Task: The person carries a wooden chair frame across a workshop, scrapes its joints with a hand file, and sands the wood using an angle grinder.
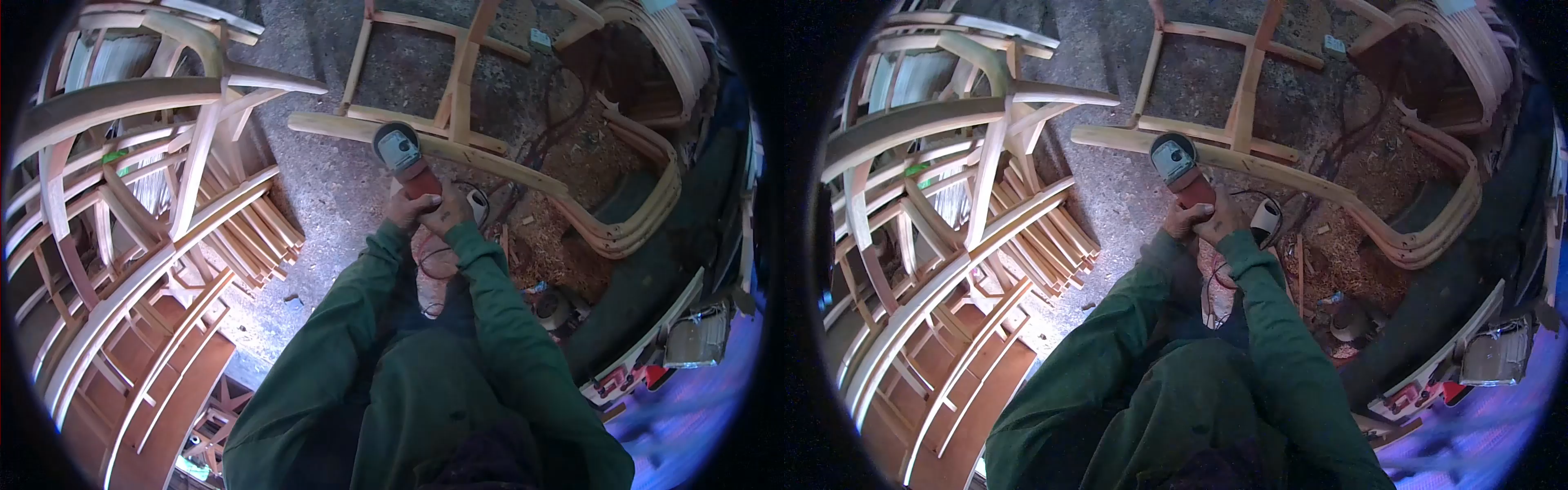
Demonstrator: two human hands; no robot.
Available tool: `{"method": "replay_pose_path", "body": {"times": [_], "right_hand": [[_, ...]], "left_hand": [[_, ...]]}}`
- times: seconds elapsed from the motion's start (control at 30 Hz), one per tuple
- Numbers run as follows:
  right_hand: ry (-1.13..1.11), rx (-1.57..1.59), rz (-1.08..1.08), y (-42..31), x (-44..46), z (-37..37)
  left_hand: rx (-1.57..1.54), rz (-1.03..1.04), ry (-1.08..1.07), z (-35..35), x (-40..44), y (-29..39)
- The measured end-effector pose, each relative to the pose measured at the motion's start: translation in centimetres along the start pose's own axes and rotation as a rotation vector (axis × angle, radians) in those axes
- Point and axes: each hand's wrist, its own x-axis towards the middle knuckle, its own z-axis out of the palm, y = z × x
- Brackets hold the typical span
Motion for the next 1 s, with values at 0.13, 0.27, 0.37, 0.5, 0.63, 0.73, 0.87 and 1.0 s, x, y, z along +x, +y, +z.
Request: {"method": "replay_pose_path", "body": {"times": [0.13, 0.27, 0.37, 0.5, 0.63, 0.73, 0.87, 1.0], "right_hand": [[0.041, 0.067, -0.024, 2.8, -1.9, -1.5], [0.094, 0.050, 0.015, 5.1, -3.7, -2.7], [0.070, 0.081, 0.085, 6.2, -4.9, -4.4], [0.124, 0.056, 0.091, 8.7, -6.0, -5.3], [0.182, 0.048, 0.060, 11.3, -7.0, -5.6], [0.168, 0.136, 0.148, 13.4, -7.1, -5.7], [0.198, 0.213, 0.143, 14.9, -8.1, -7.3], [0.218, 0.229, 0.185, 17.1, -8.9, -8.0]], "left_hand": [[0.062, -0.032, -0.048, 1.7, -0.1, -2.5], [0.119, -0.094, -0.048, 3.2, 0.1, -5.3], [0.115, -0.108, -0.080, 5.0, 0.0, -6.7], [0.130, -0.110, -0.110, 7.1, 0.1, -8.5], [0.179, -0.120, -0.136, 8.3, 0.4, -10.1], [0.203, -0.123, -0.127, 9.9, 0.5, -10.9], [0.245, -0.140, -0.177, 11.2, 0.9, -12.4], [0.322, -0.198, -0.186, 12.3, 1.5, -14.3]]}}
